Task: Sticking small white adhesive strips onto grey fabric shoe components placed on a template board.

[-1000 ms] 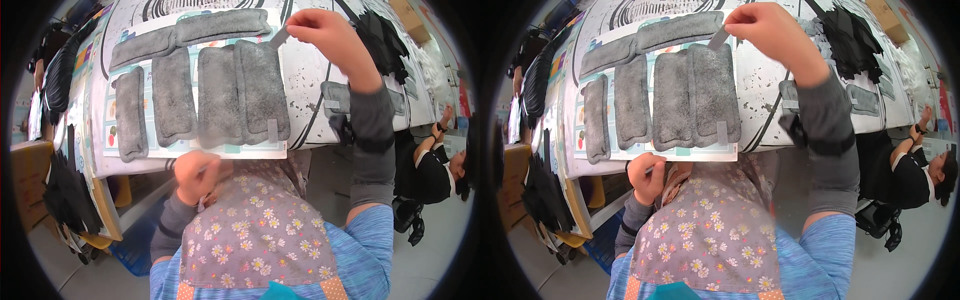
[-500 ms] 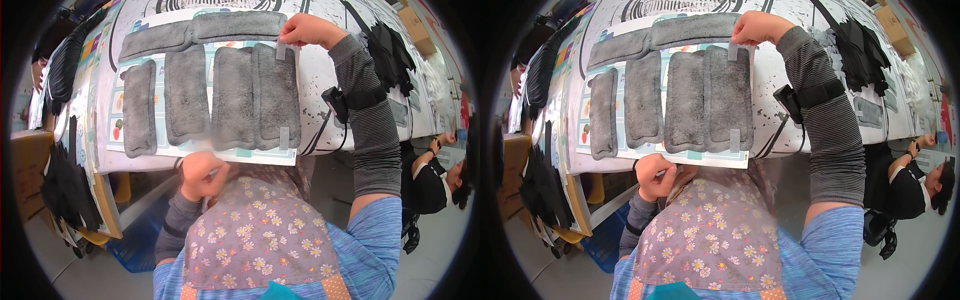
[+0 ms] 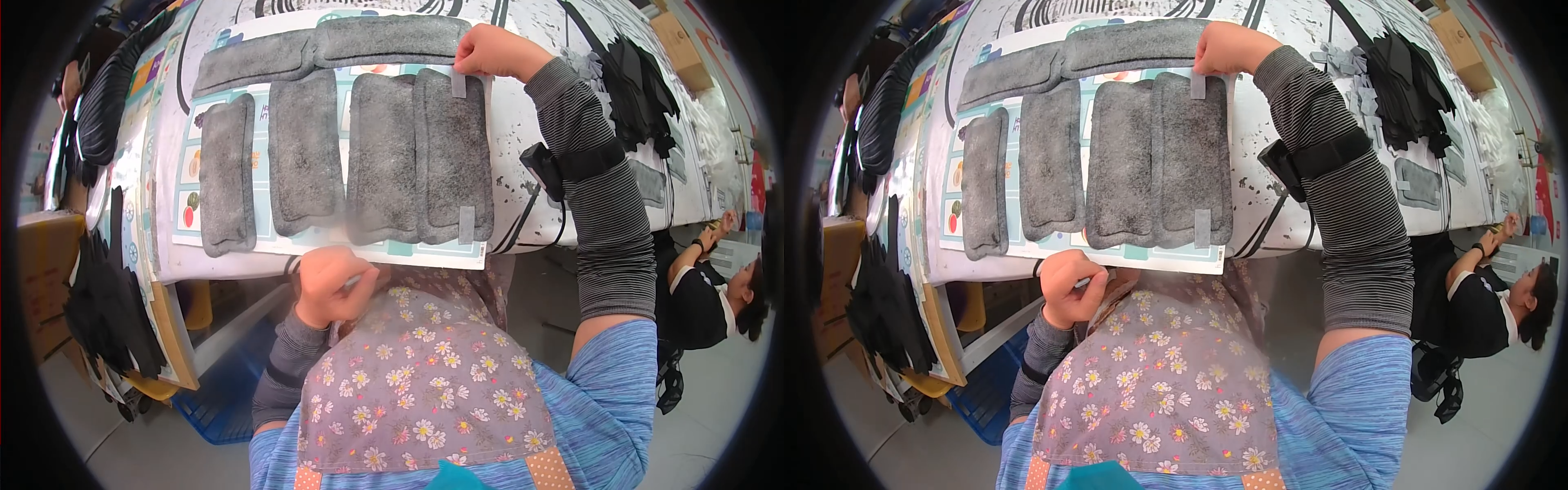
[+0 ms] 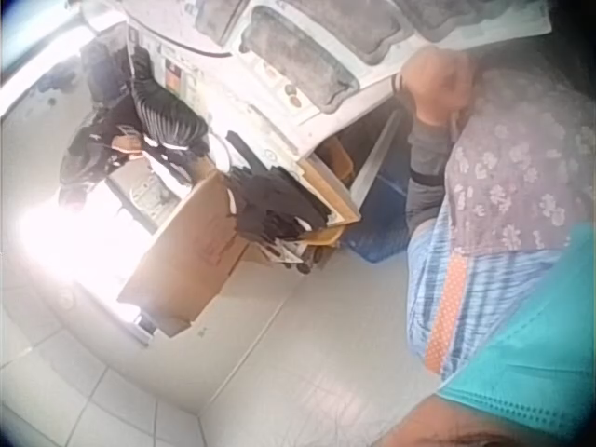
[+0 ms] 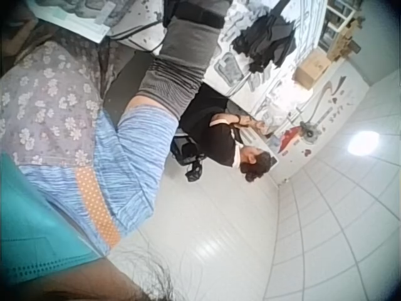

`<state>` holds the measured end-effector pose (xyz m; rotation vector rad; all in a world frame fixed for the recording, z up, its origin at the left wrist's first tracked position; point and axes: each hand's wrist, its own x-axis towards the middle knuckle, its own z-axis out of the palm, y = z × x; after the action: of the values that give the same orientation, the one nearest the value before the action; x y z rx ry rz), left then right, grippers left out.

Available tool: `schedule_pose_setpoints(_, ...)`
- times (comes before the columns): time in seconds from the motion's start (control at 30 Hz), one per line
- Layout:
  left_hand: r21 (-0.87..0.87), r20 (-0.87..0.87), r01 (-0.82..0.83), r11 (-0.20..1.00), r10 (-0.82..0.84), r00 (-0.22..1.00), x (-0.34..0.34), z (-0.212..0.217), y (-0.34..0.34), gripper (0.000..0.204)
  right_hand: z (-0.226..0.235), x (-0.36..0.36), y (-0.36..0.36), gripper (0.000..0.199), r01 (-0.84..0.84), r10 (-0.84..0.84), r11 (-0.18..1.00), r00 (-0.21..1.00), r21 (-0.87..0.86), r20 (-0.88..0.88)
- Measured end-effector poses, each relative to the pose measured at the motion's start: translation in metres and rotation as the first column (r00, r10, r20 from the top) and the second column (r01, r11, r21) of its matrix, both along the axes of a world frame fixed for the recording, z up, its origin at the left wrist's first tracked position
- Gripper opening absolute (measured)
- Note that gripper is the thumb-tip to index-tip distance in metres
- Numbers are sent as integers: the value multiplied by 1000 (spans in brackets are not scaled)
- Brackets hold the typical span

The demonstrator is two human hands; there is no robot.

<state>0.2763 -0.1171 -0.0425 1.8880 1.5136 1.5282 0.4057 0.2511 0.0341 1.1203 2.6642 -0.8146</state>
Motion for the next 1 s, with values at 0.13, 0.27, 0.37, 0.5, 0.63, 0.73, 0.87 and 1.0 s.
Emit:
schedule_pose_setpoints(0.13,7,0,0,1000,0,1000,1,0,0,11,-8,-3,-4,16,-37,35,991,999,128,22)
schedule_pose_setpoints(0.27,8,-3,5,1000,-5,1000,0,-1,0,12,-14,2,-3,25,-97,120,956,991,275,-65)
schedule_pose_setpoints(0.37,5,-3,11,1000,-11,1000,-1,-2,0,12,-7,8,-6,34,-92,105,964,994,248,-37)
schedule_pose_setpoints(0.5,8,-33,1,1000,-1,999,1,2,0,11,-12,12,-8,39,-84,87,960,996,267,2)
schedule_pose_setpoints(0.63,-5,-29,0,1000,0,1000,-1,0,-2,11,-16,11,-16,42,-83,72,964,996,252,51)
schedule_pose_setpoints(0.73,-16,-9,13,1000,-13,1000,-1,-1,-1,12,-23,11,-14,42,-93,76,951,995,295,71)
schedule_pose_setpoints(0.87,-31,148,53,998,-48,988,-4,-10,-8,16,-15,13,-16,40,-22,18,945,1000,327,15)
schedule_pose_setpoints(1.0,-151,306,-22,988,68,950,1,-3,-18,30,18,15,-61,29,9,115,947,923,320,-366)
